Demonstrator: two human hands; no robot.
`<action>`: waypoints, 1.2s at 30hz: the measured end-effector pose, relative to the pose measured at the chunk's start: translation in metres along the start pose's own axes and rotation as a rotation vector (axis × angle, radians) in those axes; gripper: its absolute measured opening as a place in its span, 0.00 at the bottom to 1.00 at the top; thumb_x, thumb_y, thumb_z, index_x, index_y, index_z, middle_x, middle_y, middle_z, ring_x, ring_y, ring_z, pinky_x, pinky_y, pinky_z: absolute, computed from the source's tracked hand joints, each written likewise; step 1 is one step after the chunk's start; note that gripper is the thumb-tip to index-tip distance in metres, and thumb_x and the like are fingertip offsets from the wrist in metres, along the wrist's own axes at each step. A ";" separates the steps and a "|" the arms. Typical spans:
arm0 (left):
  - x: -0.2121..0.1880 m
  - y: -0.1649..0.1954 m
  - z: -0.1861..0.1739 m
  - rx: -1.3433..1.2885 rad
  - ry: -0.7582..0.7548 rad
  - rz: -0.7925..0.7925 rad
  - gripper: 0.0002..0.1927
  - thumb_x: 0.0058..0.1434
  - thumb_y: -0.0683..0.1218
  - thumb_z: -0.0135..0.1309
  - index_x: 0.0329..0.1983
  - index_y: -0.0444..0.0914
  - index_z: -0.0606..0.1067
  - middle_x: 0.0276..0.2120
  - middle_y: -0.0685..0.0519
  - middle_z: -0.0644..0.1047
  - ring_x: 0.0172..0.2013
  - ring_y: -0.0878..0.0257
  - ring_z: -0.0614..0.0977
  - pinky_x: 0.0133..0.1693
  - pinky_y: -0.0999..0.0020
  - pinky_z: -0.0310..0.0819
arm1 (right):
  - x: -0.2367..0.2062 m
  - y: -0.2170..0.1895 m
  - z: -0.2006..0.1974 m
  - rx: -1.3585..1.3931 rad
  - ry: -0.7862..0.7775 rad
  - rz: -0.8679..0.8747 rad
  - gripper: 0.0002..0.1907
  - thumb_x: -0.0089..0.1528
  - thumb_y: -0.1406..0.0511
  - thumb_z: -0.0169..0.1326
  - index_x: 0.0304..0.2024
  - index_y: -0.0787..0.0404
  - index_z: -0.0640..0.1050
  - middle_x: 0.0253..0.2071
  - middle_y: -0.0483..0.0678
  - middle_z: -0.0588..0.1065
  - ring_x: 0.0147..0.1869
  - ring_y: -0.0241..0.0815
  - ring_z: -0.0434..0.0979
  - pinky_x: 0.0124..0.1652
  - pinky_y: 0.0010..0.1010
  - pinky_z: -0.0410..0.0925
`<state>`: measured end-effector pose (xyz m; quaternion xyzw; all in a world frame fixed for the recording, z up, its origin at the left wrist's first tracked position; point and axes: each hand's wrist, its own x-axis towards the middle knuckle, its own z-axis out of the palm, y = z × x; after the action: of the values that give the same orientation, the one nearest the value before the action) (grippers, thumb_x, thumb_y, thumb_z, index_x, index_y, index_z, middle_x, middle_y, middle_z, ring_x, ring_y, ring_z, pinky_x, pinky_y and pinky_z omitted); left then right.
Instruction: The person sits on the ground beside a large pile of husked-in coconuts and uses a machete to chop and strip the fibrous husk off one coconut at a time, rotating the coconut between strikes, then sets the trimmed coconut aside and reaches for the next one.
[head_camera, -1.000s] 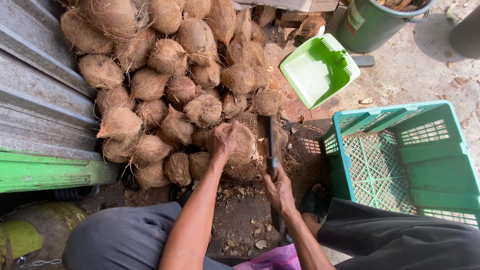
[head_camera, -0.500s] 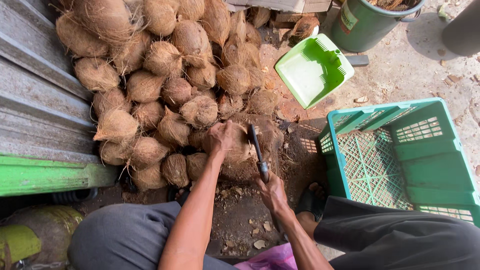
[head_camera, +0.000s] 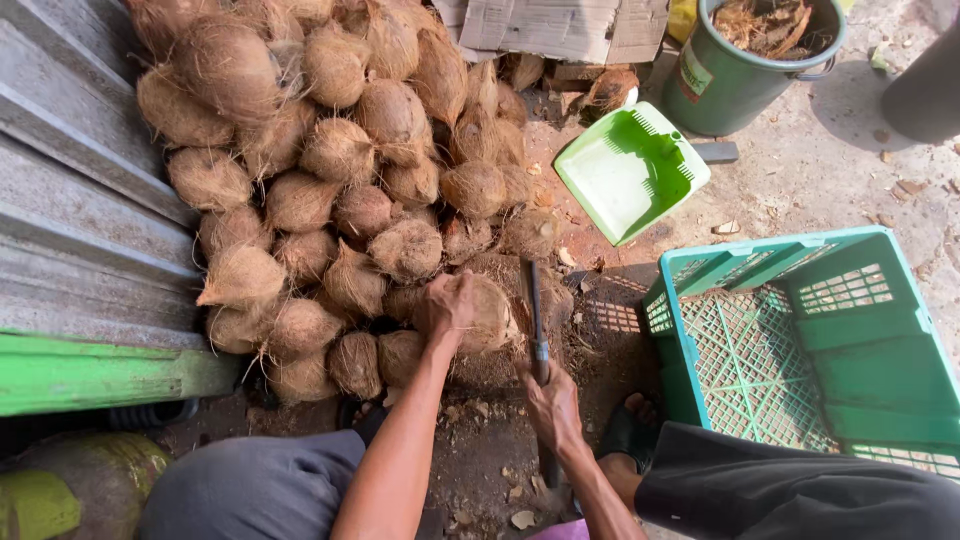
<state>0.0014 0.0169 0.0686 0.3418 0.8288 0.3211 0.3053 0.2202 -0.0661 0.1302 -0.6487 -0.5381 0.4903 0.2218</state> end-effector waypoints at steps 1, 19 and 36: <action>-0.001 0.000 0.000 -0.008 -0.010 0.016 0.29 0.60 0.73 0.44 0.34 0.45 0.73 0.31 0.53 0.75 0.31 0.60 0.74 0.31 0.60 0.68 | 0.000 -0.004 -0.005 0.066 -0.037 -0.010 0.14 0.63 0.54 0.56 0.33 0.57 0.76 0.21 0.42 0.68 0.24 0.35 0.67 0.25 0.31 0.63; -0.035 -0.038 -0.021 -0.156 -0.123 0.047 0.55 0.36 0.81 0.54 0.60 0.43 0.71 0.44 0.46 0.78 0.24 0.58 0.78 0.19 0.59 0.70 | -0.033 -0.038 -0.018 0.101 -0.075 -0.106 0.17 0.67 0.53 0.53 0.39 0.59 0.71 0.23 0.41 0.65 0.25 0.33 0.65 0.25 0.33 0.63; -0.028 -0.012 -0.002 0.036 -0.054 -0.199 0.27 0.67 0.68 0.43 0.33 0.42 0.77 0.22 0.53 0.73 0.19 0.64 0.67 0.19 0.64 0.56 | -0.024 -0.016 -0.006 0.022 -0.152 0.044 0.22 0.68 0.56 0.57 0.24 0.57 0.67 0.17 0.37 0.62 0.18 0.29 0.58 0.18 0.26 0.56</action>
<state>0.0117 -0.0115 0.0693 0.2717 0.8558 0.2648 0.3517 0.2194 -0.0818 0.1558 -0.6188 -0.5336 0.5487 0.1769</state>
